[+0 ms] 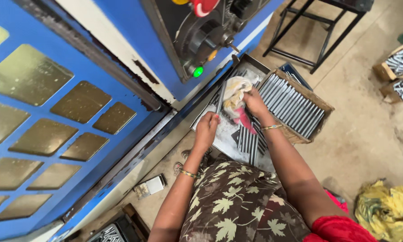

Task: The person operates a metal turning machine by opening the safety door, inserting a metal rod into the chuck, and closing the door. They repeat this process for multiple rods, retrieving them from a nearby tray and placing them into the machine.

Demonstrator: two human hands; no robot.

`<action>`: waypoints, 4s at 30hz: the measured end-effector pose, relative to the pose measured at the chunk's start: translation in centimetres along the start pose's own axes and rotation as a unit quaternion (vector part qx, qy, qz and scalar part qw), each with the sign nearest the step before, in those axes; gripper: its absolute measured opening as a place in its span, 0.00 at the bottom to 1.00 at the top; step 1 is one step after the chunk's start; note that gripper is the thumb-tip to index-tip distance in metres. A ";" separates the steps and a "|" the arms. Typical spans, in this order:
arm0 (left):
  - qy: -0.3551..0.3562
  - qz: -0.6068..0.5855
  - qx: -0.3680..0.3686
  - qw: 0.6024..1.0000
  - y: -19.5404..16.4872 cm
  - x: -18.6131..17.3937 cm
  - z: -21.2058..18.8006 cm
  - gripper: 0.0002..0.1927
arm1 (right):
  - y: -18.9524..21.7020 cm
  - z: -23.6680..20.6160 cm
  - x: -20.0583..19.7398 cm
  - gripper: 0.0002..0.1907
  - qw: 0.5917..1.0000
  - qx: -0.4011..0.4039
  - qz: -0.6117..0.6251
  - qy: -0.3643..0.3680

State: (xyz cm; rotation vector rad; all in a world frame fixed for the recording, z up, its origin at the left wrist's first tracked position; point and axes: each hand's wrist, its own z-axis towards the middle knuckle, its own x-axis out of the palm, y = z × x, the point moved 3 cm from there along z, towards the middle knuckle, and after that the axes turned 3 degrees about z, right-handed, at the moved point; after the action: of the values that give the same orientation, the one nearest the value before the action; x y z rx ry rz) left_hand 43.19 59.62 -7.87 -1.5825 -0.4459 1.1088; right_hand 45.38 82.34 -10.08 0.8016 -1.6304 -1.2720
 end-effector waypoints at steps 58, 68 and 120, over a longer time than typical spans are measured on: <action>-0.119 -0.313 0.040 0.942 -2.5 -9.8 2.5 0.12 | 3.7 -0.6 8.0 0.35 0.670 -0.067 -0.731 0.109; -0.054 0.129 0.118 0.983 -8.2 -13.7 -1.6 0.13 | 1.3 -3.6 16.9 0.13 0.875 0.041 -0.388 0.285; -0.538 0.467 0.041 0.700 5.1 -52.7 -10.7 0.33 | 7.8 3.1 54.0 0.17 0.693 -0.650 -0.303 -0.072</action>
State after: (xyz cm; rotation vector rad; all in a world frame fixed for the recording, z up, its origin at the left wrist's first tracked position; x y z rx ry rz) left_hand 24.84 11.79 9.13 -0.8349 -0.2824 2.8248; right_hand 21.50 37.88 10.90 0.2563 -0.1496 -2.4805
